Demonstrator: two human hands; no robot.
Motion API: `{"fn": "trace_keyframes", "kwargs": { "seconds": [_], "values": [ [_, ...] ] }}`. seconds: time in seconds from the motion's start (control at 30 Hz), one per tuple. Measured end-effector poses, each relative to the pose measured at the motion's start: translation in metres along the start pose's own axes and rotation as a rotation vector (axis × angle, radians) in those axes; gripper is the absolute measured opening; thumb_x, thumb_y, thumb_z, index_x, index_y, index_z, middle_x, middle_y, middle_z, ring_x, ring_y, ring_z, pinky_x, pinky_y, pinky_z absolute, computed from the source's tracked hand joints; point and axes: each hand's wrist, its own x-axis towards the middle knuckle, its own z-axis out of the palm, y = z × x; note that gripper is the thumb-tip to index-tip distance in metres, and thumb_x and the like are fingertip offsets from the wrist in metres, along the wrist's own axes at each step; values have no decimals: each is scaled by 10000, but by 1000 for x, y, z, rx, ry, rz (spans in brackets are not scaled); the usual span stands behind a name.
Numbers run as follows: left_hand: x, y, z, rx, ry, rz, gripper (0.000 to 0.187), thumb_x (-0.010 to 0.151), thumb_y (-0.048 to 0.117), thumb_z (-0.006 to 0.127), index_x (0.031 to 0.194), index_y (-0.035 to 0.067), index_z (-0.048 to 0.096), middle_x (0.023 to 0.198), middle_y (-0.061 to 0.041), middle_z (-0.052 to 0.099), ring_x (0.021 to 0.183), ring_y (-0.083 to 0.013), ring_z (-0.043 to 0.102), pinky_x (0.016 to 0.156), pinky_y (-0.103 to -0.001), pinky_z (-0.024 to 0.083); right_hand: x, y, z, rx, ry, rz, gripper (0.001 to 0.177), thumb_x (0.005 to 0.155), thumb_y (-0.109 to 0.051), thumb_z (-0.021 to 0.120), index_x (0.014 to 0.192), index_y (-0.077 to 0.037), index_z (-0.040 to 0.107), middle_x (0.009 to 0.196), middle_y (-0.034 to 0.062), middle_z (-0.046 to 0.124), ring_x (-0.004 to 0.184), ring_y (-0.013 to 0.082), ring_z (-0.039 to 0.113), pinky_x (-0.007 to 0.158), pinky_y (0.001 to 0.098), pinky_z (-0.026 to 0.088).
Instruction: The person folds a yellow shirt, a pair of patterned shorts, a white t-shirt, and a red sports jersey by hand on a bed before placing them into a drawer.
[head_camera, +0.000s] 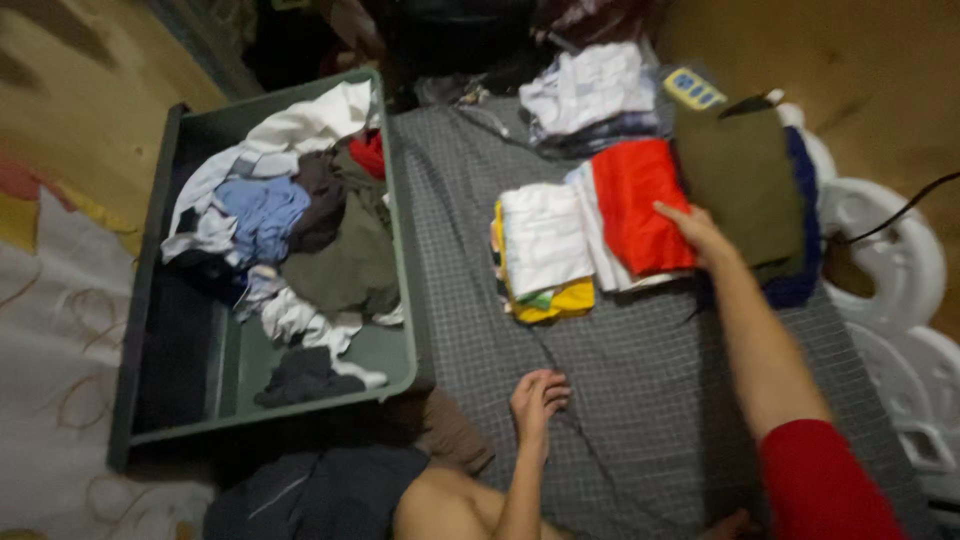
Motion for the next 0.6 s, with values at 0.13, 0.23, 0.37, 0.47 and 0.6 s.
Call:
{"fn": "trace_keyframes", "kwargs": {
  "seconds": [0.13, 0.23, 0.37, 0.47, 0.6],
  "values": [
    [11, -14, -8, -59, -40, 33, 196, 995, 150, 625, 1143, 21, 630, 971, -157, 760, 735, -200, 731, 644, -307, 586, -22, -5, -5, -452, 161, -271, 784, 888, -524, 808, 1359, 65, 594, 1261, 221, 694, 1104, 306, 688, 911, 421, 563],
    [16, -27, -12, -39, -50, 63, 178, 1009, 145, 617, 1128, 13, 624, 956, -164, 756, 719, -201, 730, 637, -304, 591, -95, 7, 7, -753, 434, -703, 722, 872, -402, 845, 1333, 77, 566, 1285, 301, 621, 1171, 430, 604, 980, 497, 496],
    [17, -40, -11, -20, -121, 147, 190, 1028, 148, 605, 1146, 1, 627, 946, -164, 753, 739, -202, 732, 657, -298, 596, -184, -4, 71, -959, 507, -979, 497, 866, -196, 802, 1276, 19, 621, 1397, 293, 559, 1286, 442, 521, 1054, 521, 428],
    [12, -46, -6, -24, -162, 173, 199, 1045, 172, 623, 1165, 13, 619, 919, -150, 736, 726, -197, 718, 658, -304, 592, -216, -34, 147, -798, 189, -1237, 364, 874, -92, 730, 1211, -3, 625, 1281, 242, 604, 1275, 418, 562, 1106, 489, 454],
    [6, -45, -2, -235, -224, 182, 267, 1060, 213, 649, 1154, -34, 612, 868, -159, 720, 675, -218, 710, 628, -327, 590, -260, -78, 267, -540, -156, -1355, 334, 838, -56, 701, 1158, 0, 625, 1135, 198, 664, 1102, 387, 638, 985, 450, 502]
  ]
}}
